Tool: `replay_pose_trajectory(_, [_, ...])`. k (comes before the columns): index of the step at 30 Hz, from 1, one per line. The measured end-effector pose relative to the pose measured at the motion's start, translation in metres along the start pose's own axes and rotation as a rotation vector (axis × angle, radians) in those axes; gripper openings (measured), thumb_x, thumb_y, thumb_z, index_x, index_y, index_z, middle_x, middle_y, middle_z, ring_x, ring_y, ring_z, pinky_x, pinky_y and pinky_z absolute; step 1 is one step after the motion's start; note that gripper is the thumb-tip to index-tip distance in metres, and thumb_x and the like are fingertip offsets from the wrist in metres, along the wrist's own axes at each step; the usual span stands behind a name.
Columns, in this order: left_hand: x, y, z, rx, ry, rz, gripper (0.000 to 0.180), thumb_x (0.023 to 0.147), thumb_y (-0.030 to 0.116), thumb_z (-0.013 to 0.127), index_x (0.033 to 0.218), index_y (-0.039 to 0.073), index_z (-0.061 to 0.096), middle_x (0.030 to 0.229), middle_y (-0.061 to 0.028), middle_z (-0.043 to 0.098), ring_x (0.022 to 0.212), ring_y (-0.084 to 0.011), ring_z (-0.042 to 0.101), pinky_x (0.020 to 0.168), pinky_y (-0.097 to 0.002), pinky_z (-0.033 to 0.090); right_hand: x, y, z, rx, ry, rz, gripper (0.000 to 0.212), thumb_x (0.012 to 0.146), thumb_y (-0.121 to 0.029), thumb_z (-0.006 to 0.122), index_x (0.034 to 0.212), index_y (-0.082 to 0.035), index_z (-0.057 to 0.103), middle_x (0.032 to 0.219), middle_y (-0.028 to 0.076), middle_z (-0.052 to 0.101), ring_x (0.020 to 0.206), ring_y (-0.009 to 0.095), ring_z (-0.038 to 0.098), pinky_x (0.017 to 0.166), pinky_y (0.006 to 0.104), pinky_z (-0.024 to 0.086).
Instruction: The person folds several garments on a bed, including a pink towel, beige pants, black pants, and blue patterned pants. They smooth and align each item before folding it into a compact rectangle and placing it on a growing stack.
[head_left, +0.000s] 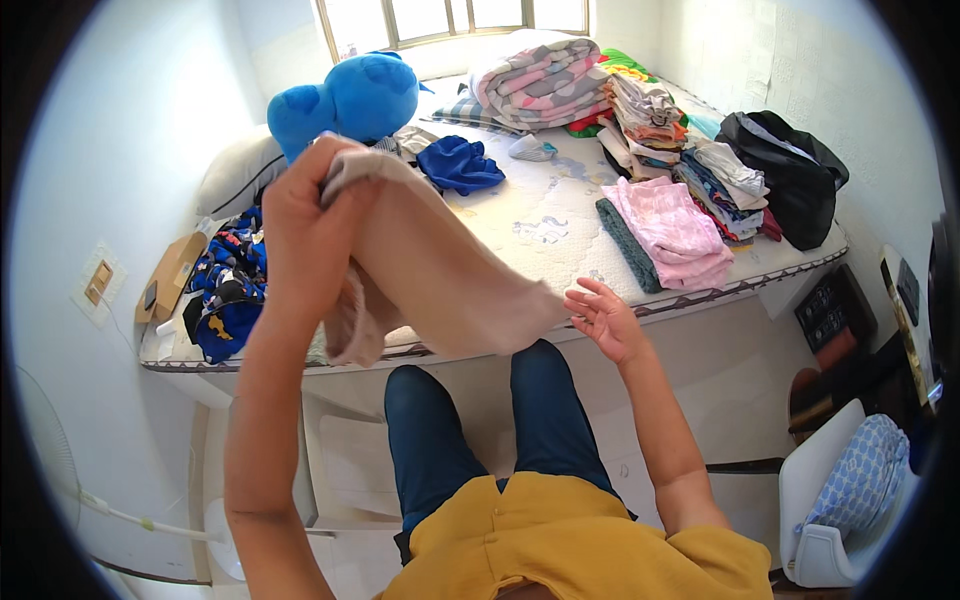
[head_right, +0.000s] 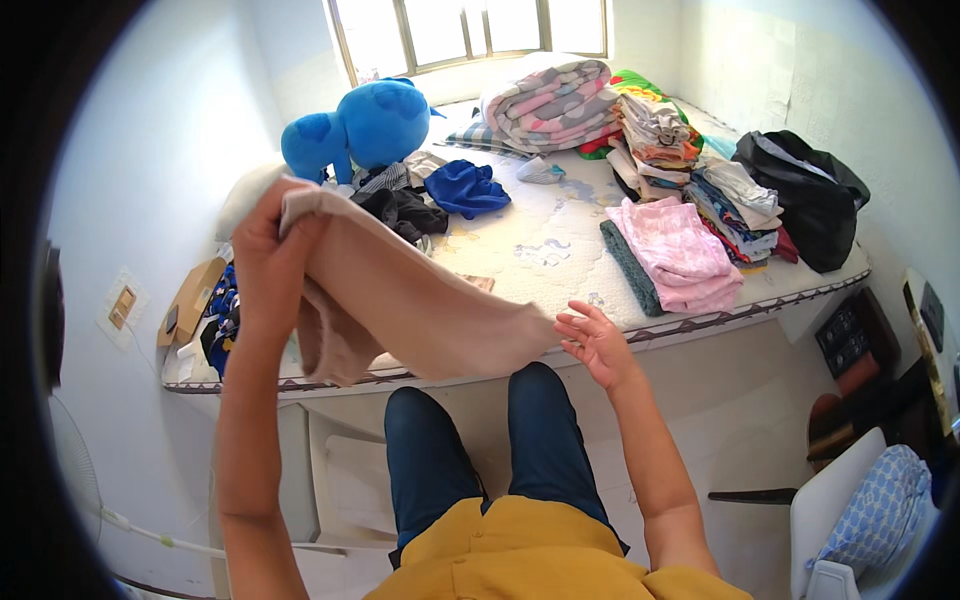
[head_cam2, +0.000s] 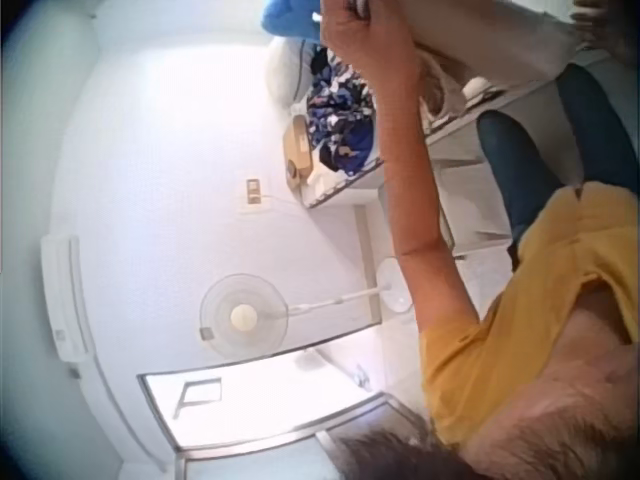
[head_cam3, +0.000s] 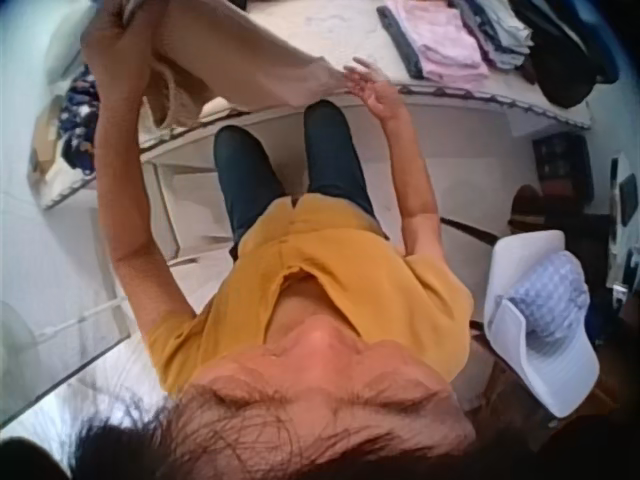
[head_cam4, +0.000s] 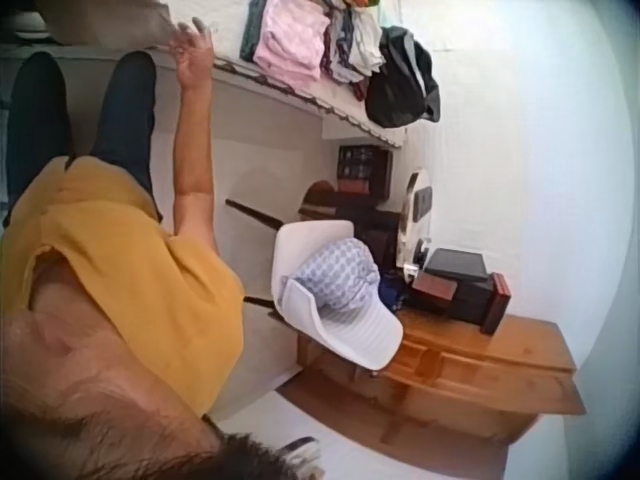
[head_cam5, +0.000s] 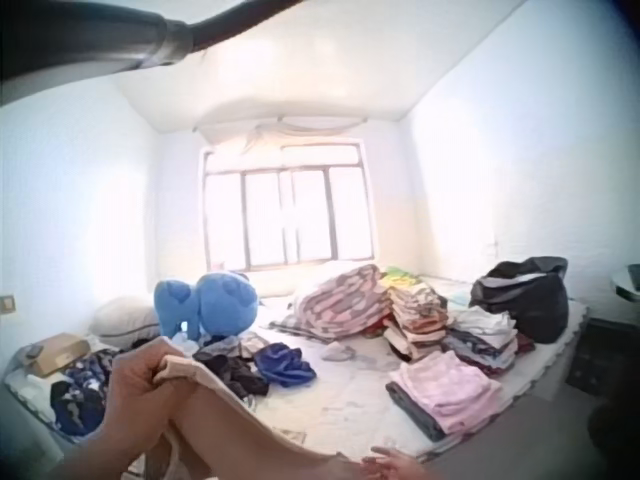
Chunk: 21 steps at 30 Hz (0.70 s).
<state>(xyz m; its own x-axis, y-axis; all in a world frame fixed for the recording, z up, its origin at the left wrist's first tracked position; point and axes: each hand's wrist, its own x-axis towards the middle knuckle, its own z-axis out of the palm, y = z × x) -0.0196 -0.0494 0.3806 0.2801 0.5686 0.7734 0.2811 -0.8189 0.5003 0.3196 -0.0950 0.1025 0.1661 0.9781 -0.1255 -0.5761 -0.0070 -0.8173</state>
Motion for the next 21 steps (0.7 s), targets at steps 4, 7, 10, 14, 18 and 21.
replay_pose_trajectory(4, [0.023,0.017,-0.012,0.023,-0.014,0.048,0.010,0.089,0.015,0.071,0.092,0.006,0.068,0.078,0.0019,0.062,0.074,-0.0047,0.052,0.069,-0.0225,0.045,-0.015,0.022,0.002,-0.243,0.056,0.047,0.039,0.091,-0.009,0.057,0.131,-0.008,0.054,0.118,0.008,0.063,0.109,0.019,0.061,0.087,0.0332,0.050])
replay_pose_trajectory(7, [0.034,0.042,-0.022,0.026,-0.015,0.054,0.015,0.090,0.019,0.071,0.096,0.005,0.071,0.081,0.0018,0.066,0.075,-0.0043,0.056,0.070,-0.0220,0.047,-0.028,0.048,0.012,-0.404,-0.097,0.052,0.043,0.089,-0.010,0.063,0.131,-0.007,0.054,0.117,0.007,0.063,0.108,0.016,0.060,0.089,0.0321,0.049])
replay_pose_trajectory(10, [0.046,0.056,-0.032,0.163,0.036,0.113,0.021,0.090,0.022,0.072,0.104,0.006,0.073,0.086,-0.0010,0.071,0.075,-0.0071,0.064,0.071,-0.0227,0.051,-0.044,0.073,0.027,-0.468,-0.347,0.018,0.053,0.089,-0.016,0.068,0.138,-0.009,0.050,0.127,0.009,0.058,0.120,0.019,0.054,0.098,0.0351,0.046])
replay_pose_trajectory(14, [0.068,0.071,-0.056,0.418,0.107,0.166,0.035,0.089,0.031,0.073,0.117,0.010,0.071,0.095,-0.0075,0.073,0.082,-0.0164,0.070,0.078,-0.0274,0.055,-0.087,0.075,0.092,-0.513,-0.703,0.028,0.070,0.086,-0.027,0.073,0.147,-0.011,0.041,0.143,0.010,0.047,0.136,0.021,0.041,0.112,0.0415,0.035])
replay_pose_trajectory(18, [0.079,0.089,-0.066,0.454,0.111,0.211,0.036,0.090,0.033,0.072,0.119,0.012,0.071,0.097,-0.0090,0.074,0.086,-0.0197,0.072,0.079,-0.0302,0.057,-0.102,0.097,0.104,-0.599,-0.785,0.152,0.042,0.087,-0.018,0.075,0.126,-0.008,0.062,0.118,0.006,0.064,0.110,0.015,0.057,0.097,0.0322,0.044])
replay_pose_trajectory(21, [0.082,0.091,-0.081,0.526,0.119,0.260,0.037,0.091,0.035,0.070,0.119,0.012,0.071,0.097,-0.0095,0.074,0.086,-0.0200,0.072,0.080,-0.0313,0.057,-0.099,0.088,0.086,-0.482,-0.574,0.083,0.028,0.086,-0.011,0.074,0.112,-0.005,0.068,0.099,0.002,0.066,0.095,0.011,0.059,0.086,0.0288,0.048])
